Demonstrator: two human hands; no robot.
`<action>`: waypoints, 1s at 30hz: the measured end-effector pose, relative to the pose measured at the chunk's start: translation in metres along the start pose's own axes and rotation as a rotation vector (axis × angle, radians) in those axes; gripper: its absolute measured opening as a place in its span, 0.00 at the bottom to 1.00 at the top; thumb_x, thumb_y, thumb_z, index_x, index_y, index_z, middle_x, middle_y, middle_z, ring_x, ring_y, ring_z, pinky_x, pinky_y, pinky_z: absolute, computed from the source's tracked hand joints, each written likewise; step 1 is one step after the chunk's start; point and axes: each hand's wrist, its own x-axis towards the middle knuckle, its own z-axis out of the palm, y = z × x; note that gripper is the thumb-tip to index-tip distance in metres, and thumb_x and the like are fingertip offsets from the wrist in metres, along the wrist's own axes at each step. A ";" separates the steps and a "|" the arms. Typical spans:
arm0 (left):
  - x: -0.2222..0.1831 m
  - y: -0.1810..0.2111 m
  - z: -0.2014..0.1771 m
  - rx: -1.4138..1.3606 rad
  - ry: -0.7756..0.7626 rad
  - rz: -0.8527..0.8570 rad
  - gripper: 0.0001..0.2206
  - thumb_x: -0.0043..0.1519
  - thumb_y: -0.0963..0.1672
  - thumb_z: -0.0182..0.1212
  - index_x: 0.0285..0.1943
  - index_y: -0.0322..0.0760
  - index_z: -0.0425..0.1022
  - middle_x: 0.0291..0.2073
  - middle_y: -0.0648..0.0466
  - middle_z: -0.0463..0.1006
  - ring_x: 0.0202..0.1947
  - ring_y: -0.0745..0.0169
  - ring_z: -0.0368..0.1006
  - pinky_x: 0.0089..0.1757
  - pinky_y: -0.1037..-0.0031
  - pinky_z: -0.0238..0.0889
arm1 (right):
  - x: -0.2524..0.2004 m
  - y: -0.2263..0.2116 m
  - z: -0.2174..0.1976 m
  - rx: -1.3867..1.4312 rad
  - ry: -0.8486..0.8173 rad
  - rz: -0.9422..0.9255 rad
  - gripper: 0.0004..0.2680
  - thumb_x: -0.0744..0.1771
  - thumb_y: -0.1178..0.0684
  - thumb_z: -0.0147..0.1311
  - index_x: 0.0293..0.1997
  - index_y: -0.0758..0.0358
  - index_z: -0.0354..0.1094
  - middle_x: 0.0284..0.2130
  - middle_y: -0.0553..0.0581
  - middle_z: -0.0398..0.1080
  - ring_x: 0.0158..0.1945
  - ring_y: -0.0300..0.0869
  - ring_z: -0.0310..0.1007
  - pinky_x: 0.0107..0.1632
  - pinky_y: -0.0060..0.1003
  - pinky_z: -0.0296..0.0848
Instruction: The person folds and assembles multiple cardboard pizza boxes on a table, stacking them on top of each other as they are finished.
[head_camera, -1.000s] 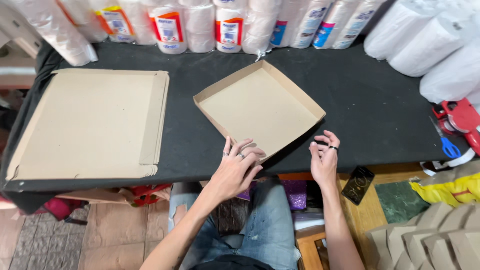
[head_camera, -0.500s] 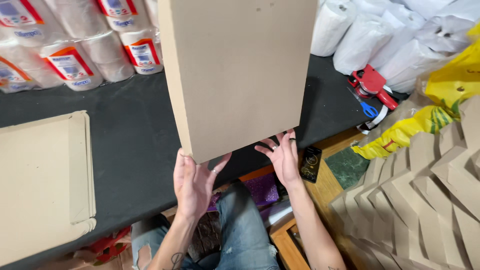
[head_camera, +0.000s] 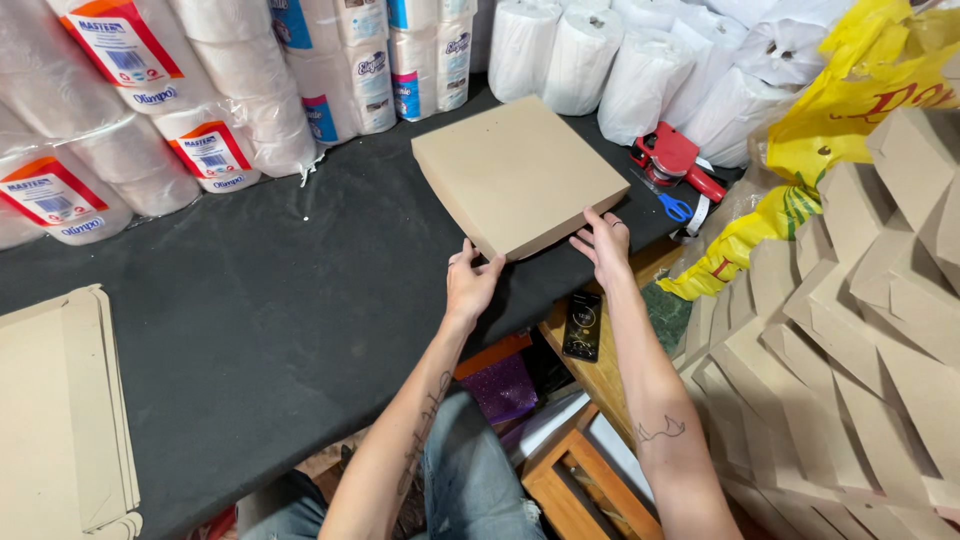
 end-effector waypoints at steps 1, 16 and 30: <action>0.008 -0.015 0.007 0.023 0.066 0.057 0.36 0.62 0.47 0.66 0.76 0.26 0.54 0.64 0.37 0.66 0.53 0.51 0.78 0.54 0.63 0.75 | 0.011 0.010 -0.005 -0.078 0.027 -0.004 0.35 0.69 0.48 0.60 0.75 0.79 0.33 0.70 0.83 0.43 0.66 0.68 0.63 0.59 0.55 0.78; -0.025 -0.045 -0.003 0.138 -0.006 0.454 0.27 0.64 0.37 0.52 0.75 0.29 0.59 0.69 0.30 0.64 0.61 0.29 0.68 0.58 0.50 0.66 | -0.013 0.065 0.001 -0.954 0.204 -0.728 0.12 0.72 0.46 0.54 0.55 0.65 0.66 0.42 0.61 0.76 0.49 0.55 0.73 0.52 0.52 0.74; -0.310 -0.109 -0.332 1.186 0.769 0.481 0.10 0.66 0.43 0.57 0.55 0.49 0.75 0.57 0.57 0.73 0.59 0.48 0.67 0.57 0.61 0.63 | 0.005 0.151 0.018 -0.698 -0.066 -0.974 0.10 0.84 0.54 0.53 0.51 0.63 0.74 0.41 0.63 0.72 0.48 0.57 0.75 0.55 0.50 0.67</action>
